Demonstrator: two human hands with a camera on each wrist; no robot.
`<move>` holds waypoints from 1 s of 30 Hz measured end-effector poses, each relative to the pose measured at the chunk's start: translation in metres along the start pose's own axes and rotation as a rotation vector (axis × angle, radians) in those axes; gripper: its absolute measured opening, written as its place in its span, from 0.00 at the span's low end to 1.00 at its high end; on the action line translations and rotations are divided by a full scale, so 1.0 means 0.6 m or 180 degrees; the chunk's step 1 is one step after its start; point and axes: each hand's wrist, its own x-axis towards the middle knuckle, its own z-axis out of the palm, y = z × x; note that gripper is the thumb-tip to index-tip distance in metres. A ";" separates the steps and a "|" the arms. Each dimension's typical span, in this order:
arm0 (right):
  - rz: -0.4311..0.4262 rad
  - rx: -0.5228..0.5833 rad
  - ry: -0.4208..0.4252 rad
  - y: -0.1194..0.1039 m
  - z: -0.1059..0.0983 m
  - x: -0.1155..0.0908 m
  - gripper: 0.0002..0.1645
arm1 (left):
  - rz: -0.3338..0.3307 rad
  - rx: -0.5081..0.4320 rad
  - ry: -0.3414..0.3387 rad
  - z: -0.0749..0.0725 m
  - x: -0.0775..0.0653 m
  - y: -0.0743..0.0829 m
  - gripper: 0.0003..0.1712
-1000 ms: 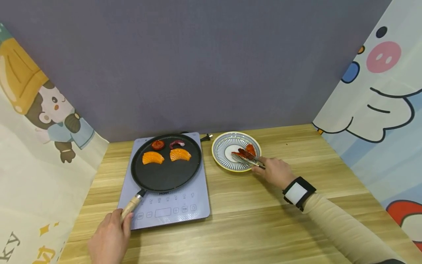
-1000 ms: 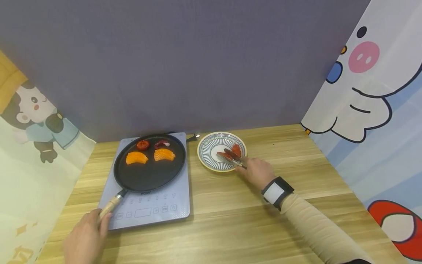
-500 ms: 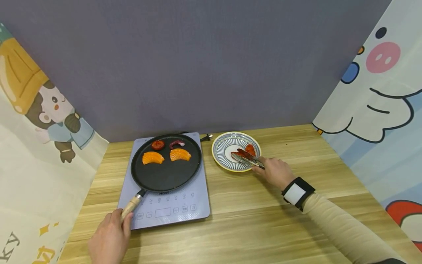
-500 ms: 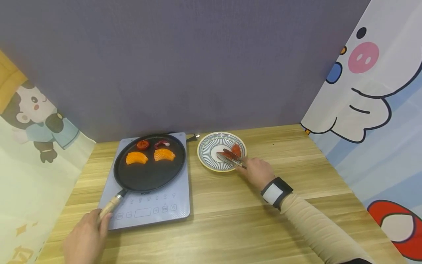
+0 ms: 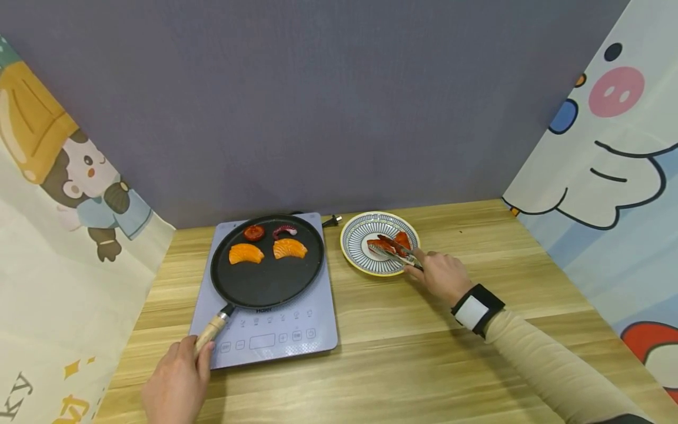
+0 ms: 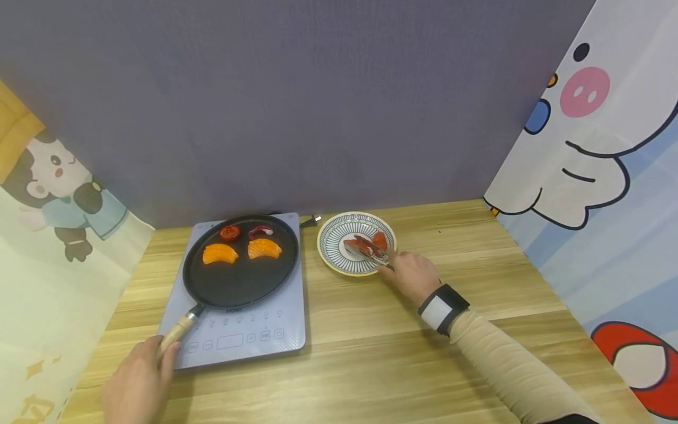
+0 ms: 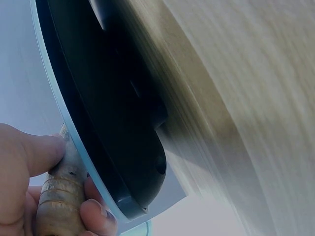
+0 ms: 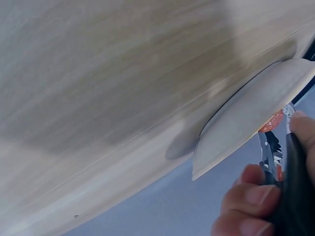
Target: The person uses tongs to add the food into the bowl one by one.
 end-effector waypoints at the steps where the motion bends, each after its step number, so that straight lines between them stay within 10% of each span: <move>1: 0.0003 -0.0001 -0.0002 0.000 0.000 0.000 0.32 | 0.0004 0.0003 0.0006 0.000 0.000 0.001 0.17; 30: -0.0224 0.0069 0.0227 -0.018 -0.019 0.021 0.30 | 0.0024 -0.0009 0.0031 -0.001 0.000 0.002 0.17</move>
